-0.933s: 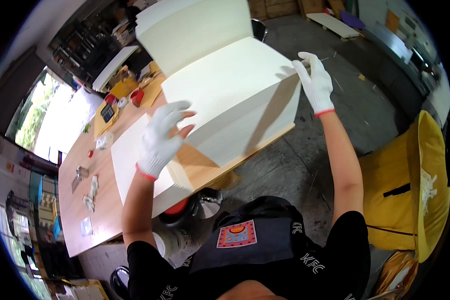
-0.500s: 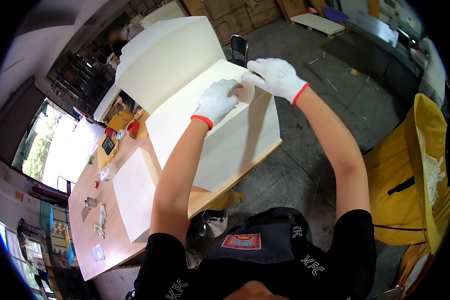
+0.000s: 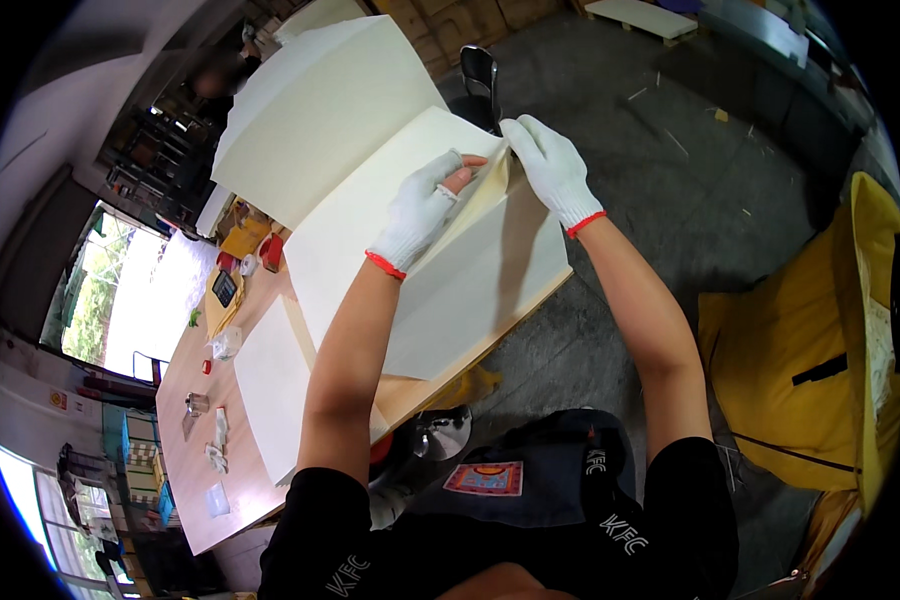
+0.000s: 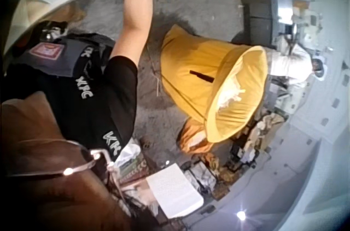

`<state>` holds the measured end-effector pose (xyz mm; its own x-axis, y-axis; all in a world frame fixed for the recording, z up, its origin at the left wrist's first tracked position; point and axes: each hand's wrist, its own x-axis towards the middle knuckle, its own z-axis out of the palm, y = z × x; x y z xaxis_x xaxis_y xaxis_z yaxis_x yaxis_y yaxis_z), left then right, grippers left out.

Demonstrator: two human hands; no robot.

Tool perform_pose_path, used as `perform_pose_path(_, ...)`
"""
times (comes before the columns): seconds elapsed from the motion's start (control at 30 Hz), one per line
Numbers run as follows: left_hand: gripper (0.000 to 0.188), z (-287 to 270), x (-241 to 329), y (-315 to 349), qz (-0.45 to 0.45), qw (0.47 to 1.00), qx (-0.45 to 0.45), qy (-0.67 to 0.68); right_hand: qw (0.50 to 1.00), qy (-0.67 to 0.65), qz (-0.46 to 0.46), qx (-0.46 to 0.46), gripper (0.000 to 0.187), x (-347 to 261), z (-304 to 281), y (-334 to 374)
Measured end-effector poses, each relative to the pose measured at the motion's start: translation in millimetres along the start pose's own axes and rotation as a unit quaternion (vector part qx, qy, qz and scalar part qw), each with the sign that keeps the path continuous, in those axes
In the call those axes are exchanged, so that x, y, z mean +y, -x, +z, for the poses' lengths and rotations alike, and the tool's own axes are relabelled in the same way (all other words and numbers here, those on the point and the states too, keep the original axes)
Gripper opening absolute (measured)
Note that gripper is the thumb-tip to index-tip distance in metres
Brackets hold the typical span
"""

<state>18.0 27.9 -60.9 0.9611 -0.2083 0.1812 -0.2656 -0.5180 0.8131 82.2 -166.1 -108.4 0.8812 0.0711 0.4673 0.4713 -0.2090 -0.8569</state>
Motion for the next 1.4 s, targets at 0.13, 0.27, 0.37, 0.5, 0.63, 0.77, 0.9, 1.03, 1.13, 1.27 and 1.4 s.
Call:
perform_pose_path(0.13, 0.039, 4, 8, 2, -0.014, 0.997, -0.006, -0.075, 0.999, 0.012, -0.018, 0.023, 0.051, 8, 5, 1)
perform_pose_path(0.27, 0.044, 1, 5, 0, -0.005, 0.994, -0.016, -0.106, 0.999, 0.019, -0.020, 0.028, 0.052, 10, 6, 1)
perform_pose_path(0.37, 0.042, 3, 6, 2, 0.030, 0.996, 0.005, -0.086, 1.000, 0.022, -0.002, 0.019, 0.054, 8, 4, 1)
perform_pose_path(0.5, 0.039, 9, 19, 13, 0.020, 0.995, 0.060, -0.072, 0.998, 0.035, 0.041, -0.027, 0.055, -8, -2, 4)
perform_pose_path(0.63, 0.034, 10, 20, 9, -0.031, 0.990, 0.033, -0.130, 0.999, 0.037, 0.018, 0.007, 0.055, 1, 3, -1)
perform_pose_path(0.77, 0.036, 16, 22, 11, -0.055, 0.992, 0.021, -0.109, 0.999, 0.029, -0.005, 0.013, 0.054, 7, 6, -1)
perform_pose_path(0.9, 0.038, 17, 18, 10, -0.043, 0.991, 0.035, -0.119, 1.000, 0.018, 0.002, 0.014, 0.053, 6, 6, 0)
perform_pose_path(1.03, 0.038, 17, 25, 11, -0.074, 0.990, 0.033, -0.116, 1.000, 0.023, 0.011, 0.007, 0.052, 8, 5, 1)
perform_pose_path(1.13, 0.037, 16, 28, 11, -0.088, 0.988, 0.028, -0.121, 1.000, 0.028, 0.011, 0.008, 0.051, 10, 5, 1)
perform_pose_path(1.27, 0.035, 17, 19, 11, 0.004, 0.989, 0.051, -0.136, 1.000, 0.013, 0.009, 0.014, 0.053, 8, 4, 1)
perform_pose_path(1.4, 0.036, 18, 12, 13, 0.048, 0.992, 0.087, -0.074, 0.999, 0.023, 0.032, -0.014, 0.055, -3, 0, 3)
